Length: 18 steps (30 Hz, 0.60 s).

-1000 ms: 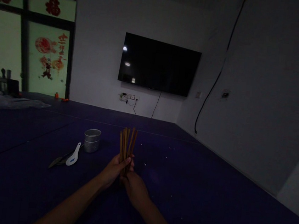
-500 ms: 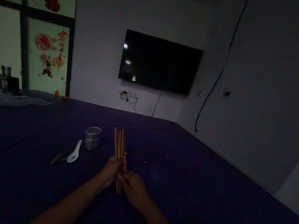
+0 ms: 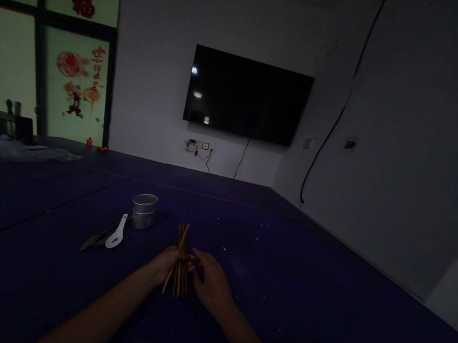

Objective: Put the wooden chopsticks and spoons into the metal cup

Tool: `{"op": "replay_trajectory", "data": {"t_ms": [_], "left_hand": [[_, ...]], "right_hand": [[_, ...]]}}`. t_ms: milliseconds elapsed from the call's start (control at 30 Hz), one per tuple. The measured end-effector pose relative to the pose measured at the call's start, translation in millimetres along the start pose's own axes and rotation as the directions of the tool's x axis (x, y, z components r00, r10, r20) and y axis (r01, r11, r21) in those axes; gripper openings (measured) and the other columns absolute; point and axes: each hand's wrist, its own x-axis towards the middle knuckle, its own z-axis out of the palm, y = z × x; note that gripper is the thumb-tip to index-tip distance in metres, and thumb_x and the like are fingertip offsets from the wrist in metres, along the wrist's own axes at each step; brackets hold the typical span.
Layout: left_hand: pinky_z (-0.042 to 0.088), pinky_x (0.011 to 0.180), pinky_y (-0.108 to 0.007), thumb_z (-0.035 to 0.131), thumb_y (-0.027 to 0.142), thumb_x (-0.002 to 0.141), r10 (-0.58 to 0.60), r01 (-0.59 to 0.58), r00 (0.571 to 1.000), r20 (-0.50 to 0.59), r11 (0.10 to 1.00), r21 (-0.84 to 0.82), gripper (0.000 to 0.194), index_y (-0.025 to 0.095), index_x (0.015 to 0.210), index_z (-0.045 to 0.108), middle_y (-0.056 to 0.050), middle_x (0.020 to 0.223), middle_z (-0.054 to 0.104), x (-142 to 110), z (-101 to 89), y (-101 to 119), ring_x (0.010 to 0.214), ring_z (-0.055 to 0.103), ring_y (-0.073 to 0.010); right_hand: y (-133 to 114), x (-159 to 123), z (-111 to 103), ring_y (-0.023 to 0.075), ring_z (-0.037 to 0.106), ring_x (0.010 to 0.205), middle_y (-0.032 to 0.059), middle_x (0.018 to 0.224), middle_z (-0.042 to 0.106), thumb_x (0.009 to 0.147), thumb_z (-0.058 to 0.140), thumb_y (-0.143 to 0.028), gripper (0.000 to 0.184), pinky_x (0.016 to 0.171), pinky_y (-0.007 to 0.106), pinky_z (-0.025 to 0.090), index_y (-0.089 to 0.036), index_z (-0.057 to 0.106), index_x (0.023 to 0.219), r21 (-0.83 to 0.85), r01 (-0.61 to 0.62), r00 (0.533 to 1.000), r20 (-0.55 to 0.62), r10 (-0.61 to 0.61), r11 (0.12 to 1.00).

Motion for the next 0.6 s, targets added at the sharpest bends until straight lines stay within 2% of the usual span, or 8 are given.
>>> {"op": "replay_trajectory", "data": {"t_ms": [67,167,400,500,600], "left_hand": [[0.052,0.062,-0.023,0.057,0.005,0.072,-0.032,0.032,0.999,0.016,0.999,-0.008,0.004,0.009,0.072,0.057,-0.004,0.060,0.063,3.4,-1.4,-0.5,0.054,0.063,-0.0125],[0.052,0.063,-0.025,0.054,0.009,0.076,-0.068,0.068,0.997,0.031,0.998,-0.003,0.004,0.009,0.073,0.056,-0.004,0.060,0.063,9.0,-4.3,-0.8,0.052,0.062,-0.0131],[0.049,0.057,-0.024,0.057,0.025,0.077,-0.076,0.076,0.997,0.006,0.997,0.035,0.014,0.013,0.070,0.057,-0.001,0.055,0.062,14.4,-6.9,-3.8,0.048,0.059,-0.0133],[0.046,0.053,-0.024,0.060,0.034,0.077,-0.069,0.068,0.998,0.004,0.996,0.065,0.023,0.012,0.069,0.057,-0.001,0.054,0.061,10.0,-5.5,-5.3,0.047,0.058,-0.0133],[0.043,0.052,-0.024,0.064,0.048,0.071,0.021,-0.020,1.000,-0.004,0.992,0.121,0.035,0.014,0.069,0.055,0.001,0.054,0.059,4.1,-4.0,-7.2,0.049,0.057,-0.0130]], "right_hand": [[4.8,-1.7,3.0,0.0206,0.052,0.114,0.0078,0.123,0.057,0.070,0.048,-0.004,0.062,0.099,0.038,0.039,-0.022,0.050,0.129,0.023,0.060,0.998,0.030,-0.060,0.998],[9.4,-4.3,7.1,0.0217,0.049,0.119,0.0088,0.129,0.053,0.067,0.049,-0.004,0.068,0.102,0.040,0.037,-0.021,0.046,0.133,0.052,0.107,0.990,0.083,-0.111,0.993],[8.0,-2.9,6.6,0.0250,0.042,0.125,0.0092,0.134,0.050,0.069,0.053,-0.006,0.064,0.104,0.045,0.034,-0.022,0.048,0.131,0.012,0.147,0.978,0.151,-0.147,0.989],[2.3,-0.5,1.7,0.0221,0.048,0.121,0.0057,0.130,0.054,0.072,0.051,-0.006,0.056,0.102,0.041,0.037,-0.025,0.054,0.125,0.062,0.202,0.959,0.192,-0.210,0.977],[-2.2,0.6,-1.3,0.0210,0.054,0.115,0.0043,0.127,0.056,0.075,0.050,-0.008,0.052,0.098,0.037,0.042,-0.027,0.057,0.122,0.101,0.191,0.957,0.203,-0.209,0.976]]}}
